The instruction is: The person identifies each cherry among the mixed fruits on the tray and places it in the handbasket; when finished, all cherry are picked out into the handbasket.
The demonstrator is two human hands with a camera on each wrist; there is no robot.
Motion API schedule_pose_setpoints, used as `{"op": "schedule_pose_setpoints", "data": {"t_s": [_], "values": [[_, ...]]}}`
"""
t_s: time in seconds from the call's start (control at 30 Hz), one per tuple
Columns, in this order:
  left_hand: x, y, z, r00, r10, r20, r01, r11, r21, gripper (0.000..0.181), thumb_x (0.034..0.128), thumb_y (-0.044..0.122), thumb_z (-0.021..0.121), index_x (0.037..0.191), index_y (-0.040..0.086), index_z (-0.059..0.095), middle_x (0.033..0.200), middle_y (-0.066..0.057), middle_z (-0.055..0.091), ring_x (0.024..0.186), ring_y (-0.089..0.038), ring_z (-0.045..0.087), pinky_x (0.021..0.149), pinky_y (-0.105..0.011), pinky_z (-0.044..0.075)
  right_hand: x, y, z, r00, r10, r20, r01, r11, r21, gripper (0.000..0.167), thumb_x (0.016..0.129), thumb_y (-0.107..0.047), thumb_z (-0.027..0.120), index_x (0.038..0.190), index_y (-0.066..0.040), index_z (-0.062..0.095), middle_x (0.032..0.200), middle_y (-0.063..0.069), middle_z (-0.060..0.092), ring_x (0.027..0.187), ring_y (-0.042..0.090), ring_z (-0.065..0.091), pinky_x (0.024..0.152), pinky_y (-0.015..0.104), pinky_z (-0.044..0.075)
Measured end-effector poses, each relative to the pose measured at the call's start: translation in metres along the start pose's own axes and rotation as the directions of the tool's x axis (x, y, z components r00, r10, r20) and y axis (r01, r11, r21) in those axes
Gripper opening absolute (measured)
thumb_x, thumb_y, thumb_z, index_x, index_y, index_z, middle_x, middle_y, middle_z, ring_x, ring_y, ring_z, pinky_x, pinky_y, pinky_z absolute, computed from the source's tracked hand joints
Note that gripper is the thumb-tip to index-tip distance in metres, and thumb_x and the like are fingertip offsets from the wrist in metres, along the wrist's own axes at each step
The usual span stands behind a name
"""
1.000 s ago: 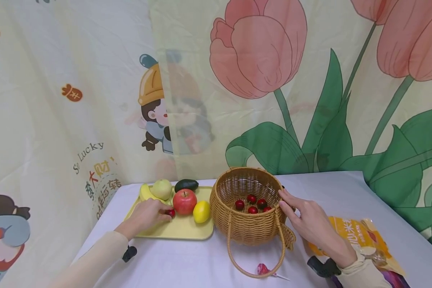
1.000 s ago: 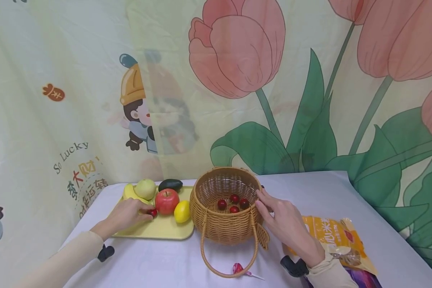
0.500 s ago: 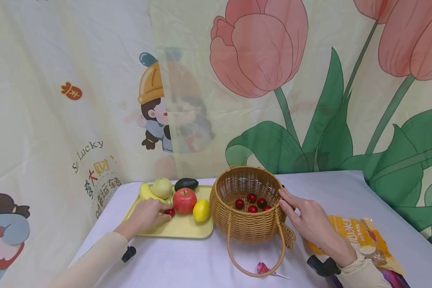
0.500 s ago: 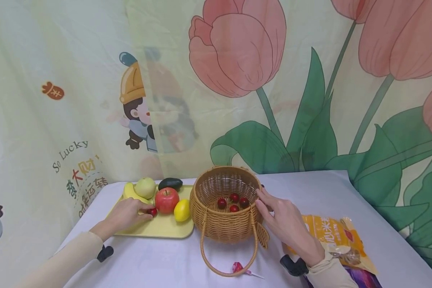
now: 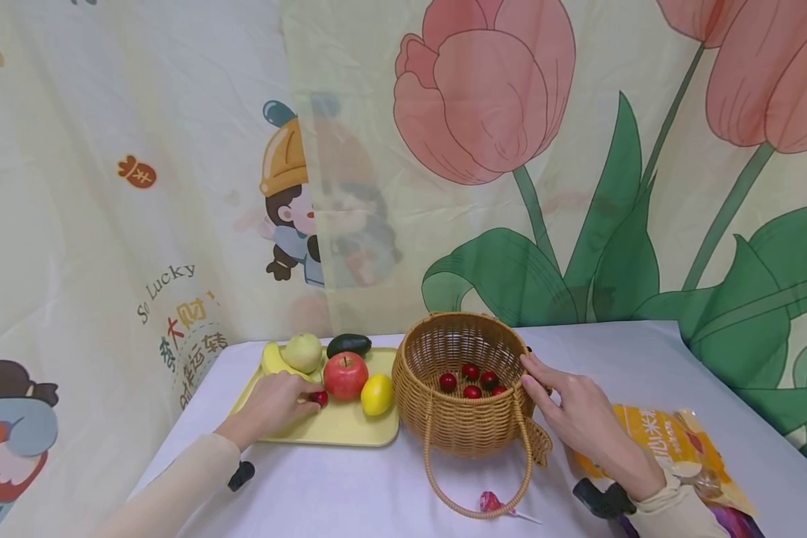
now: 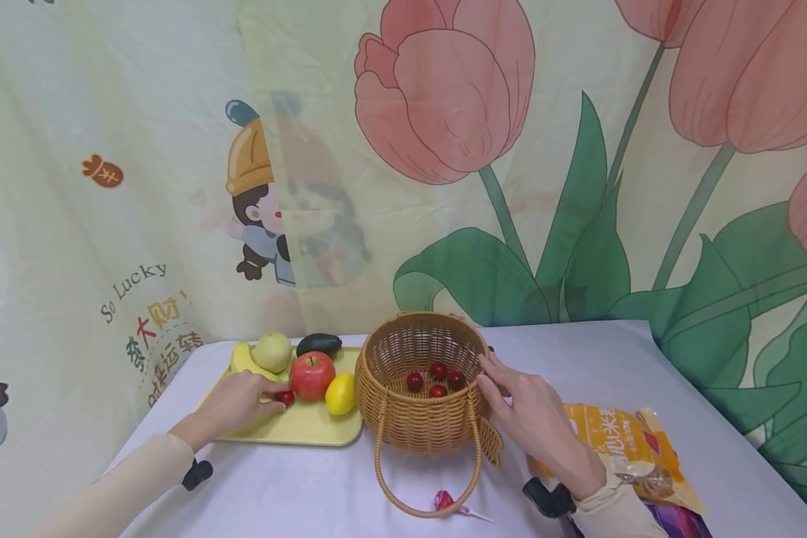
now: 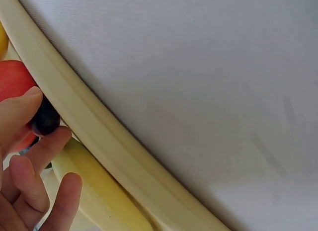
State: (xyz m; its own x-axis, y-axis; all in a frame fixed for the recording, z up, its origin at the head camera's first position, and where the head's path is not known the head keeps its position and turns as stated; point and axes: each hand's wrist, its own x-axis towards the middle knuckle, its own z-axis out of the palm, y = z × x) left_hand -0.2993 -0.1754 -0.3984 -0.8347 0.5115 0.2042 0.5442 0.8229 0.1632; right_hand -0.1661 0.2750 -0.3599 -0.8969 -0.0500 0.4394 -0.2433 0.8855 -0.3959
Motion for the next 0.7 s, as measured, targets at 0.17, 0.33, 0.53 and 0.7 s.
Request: {"op": "schedule_pose_setpoints", "data": {"t_s": [0.17,0.33,0.53,0.7], "values": [[-0.001,-0.002,-0.002,1.0,0.02,0.004,-0.02,1.0,0.017,0.024,0.0851,0.024,0.083,0.108,0.019,0.082,0.089,0.007,0.079,0.064,-0.005,0.049,0.058,-0.021,0.036,0.0,0.0,0.001,1.0,-0.005,-0.004,0.005,1.0,-0.001,0.046,0.106,-0.033,0.055,0.145,-0.008,0.057,0.145,0.015,0.058,0.128,0.045,0.06,0.099,0.061,0.051],[-0.003,-0.006,-0.008,0.999,0.046,-0.01,-0.046,0.998,0.031,0.019,0.0855,0.025,0.082,0.105,0.024,0.082,0.089,0.011,0.079,0.066,-0.004,0.052,0.06,-0.024,0.038,0.001,0.001,0.001,1.0,-0.012,-0.004,0.012,1.0,0.002,0.046,0.107,-0.033,0.055,0.145,-0.008,0.057,0.145,0.016,0.058,0.128,0.044,0.06,0.099,0.061,0.052],[-0.001,-0.012,-0.029,1.0,0.002,0.025,-0.001,1.0,-0.019,0.025,0.0844,0.03,0.083,0.108,0.023,0.082,0.09,0.007,0.08,0.072,-0.011,0.061,0.06,-0.028,0.04,0.0,0.001,0.001,1.0,-0.022,-0.01,0.022,1.0,0.007,0.046,0.107,-0.032,0.055,0.145,-0.007,0.057,0.145,0.016,0.058,0.127,0.045,0.06,0.098,0.061,0.052],[0.003,-0.015,-0.053,0.999,0.027,0.035,-0.026,0.999,-0.046,0.029,0.0853,0.029,0.082,0.112,0.018,0.081,0.097,0.003,0.081,0.078,-0.01,0.066,0.063,-0.026,0.045,0.0,0.001,0.0,1.0,-0.018,-0.005,0.018,1.0,0.006,0.046,0.107,-0.033,0.054,0.145,-0.008,0.057,0.145,0.016,0.058,0.126,0.045,0.06,0.097,0.061,0.052]]}}
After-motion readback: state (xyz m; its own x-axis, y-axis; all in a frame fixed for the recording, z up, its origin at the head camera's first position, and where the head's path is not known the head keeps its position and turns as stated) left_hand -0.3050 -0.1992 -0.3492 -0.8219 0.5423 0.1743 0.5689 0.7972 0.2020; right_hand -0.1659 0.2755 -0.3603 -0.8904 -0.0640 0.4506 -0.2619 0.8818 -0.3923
